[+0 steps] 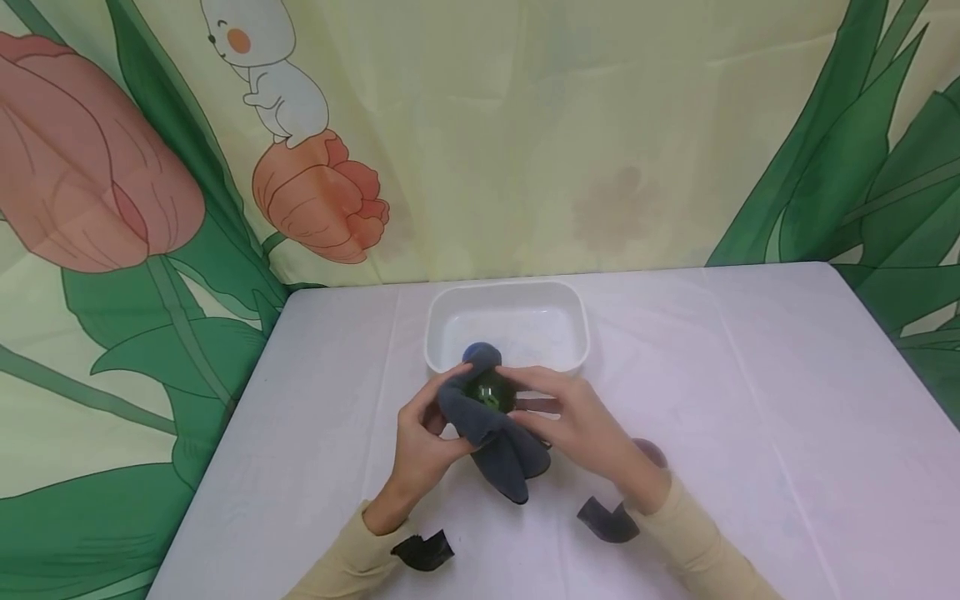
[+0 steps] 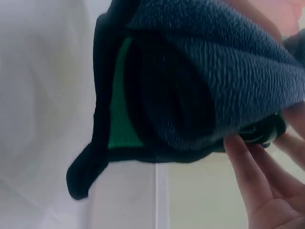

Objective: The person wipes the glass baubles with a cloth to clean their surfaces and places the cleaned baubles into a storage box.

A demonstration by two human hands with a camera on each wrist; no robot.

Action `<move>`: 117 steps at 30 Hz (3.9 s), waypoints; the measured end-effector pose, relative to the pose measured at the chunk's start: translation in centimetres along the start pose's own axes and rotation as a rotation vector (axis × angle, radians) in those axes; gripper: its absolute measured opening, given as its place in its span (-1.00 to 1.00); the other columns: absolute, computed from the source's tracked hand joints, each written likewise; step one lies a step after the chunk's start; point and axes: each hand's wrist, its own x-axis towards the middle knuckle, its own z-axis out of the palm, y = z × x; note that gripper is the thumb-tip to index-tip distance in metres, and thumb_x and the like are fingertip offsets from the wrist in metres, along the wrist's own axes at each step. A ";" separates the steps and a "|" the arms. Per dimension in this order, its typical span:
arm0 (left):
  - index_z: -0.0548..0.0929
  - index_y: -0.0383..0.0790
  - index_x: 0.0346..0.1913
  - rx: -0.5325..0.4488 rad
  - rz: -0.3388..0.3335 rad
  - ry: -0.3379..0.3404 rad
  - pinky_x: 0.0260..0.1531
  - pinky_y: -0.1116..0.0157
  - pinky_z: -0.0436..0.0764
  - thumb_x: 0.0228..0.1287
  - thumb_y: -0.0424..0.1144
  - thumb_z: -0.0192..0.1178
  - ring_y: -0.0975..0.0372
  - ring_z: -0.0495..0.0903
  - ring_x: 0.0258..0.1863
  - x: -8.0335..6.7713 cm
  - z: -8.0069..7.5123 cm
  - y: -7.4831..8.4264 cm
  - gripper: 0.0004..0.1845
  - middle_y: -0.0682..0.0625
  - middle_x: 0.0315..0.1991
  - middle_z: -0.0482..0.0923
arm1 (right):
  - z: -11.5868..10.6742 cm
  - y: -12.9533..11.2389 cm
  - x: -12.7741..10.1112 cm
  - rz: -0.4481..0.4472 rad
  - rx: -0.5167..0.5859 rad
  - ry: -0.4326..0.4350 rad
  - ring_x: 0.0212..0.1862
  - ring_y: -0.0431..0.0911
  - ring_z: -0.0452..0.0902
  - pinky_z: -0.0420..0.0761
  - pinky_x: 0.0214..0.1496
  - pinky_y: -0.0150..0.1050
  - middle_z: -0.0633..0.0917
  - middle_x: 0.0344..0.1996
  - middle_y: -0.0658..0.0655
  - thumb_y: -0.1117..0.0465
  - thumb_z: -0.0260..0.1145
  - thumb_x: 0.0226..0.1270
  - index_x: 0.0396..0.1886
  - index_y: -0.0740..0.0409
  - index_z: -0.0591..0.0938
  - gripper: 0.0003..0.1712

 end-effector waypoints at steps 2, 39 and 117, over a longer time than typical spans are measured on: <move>0.50 -0.31 0.29 -0.003 -0.002 0.003 -0.06 0.25 0.71 -0.08 -0.60 0.45 0.19 0.62 0.02 0.0 0.0 0.0 -0.24 -0.23 0.21 0.55 | -0.1 0.0 -0.1 -0.005 -0.018 -0.008 0.20 -0.32 0.54 0.65 0.08 -0.32 0.56 0.27 0.24 0.43 0.40 0.22 0.34 0.22 0.50 -0.34; 0.50 -0.37 0.28 0.007 0.022 -0.052 -0.13 0.25 0.73 -0.11 -0.59 0.49 0.21 0.65 -0.04 0.0 -0.4 0.1 -0.23 -0.27 0.22 0.55 | 0.0 -0.8 -0.4 -0.173 -0.089 0.020 0.29 -0.19 0.49 0.54 0.21 -0.43 0.58 0.25 0.18 0.49 0.44 0.12 0.31 0.16 0.55 -0.31; 0.53 -0.31 0.26 0.058 -0.013 -0.034 -0.08 0.22 0.72 -0.11 -0.58 0.49 0.09 0.64 0.07 -0.3 -0.6 0.7 -0.26 -0.22 0.29 0.50 | 0.6 -0.2 -0.4 -0.512 -0.310 0.108 0.29 -0.03 0.48 0.46 0.28 -0.47 0.60 0.21 0.25 0.04 0.12 0.52 0.14 0.20 0.67 -0.57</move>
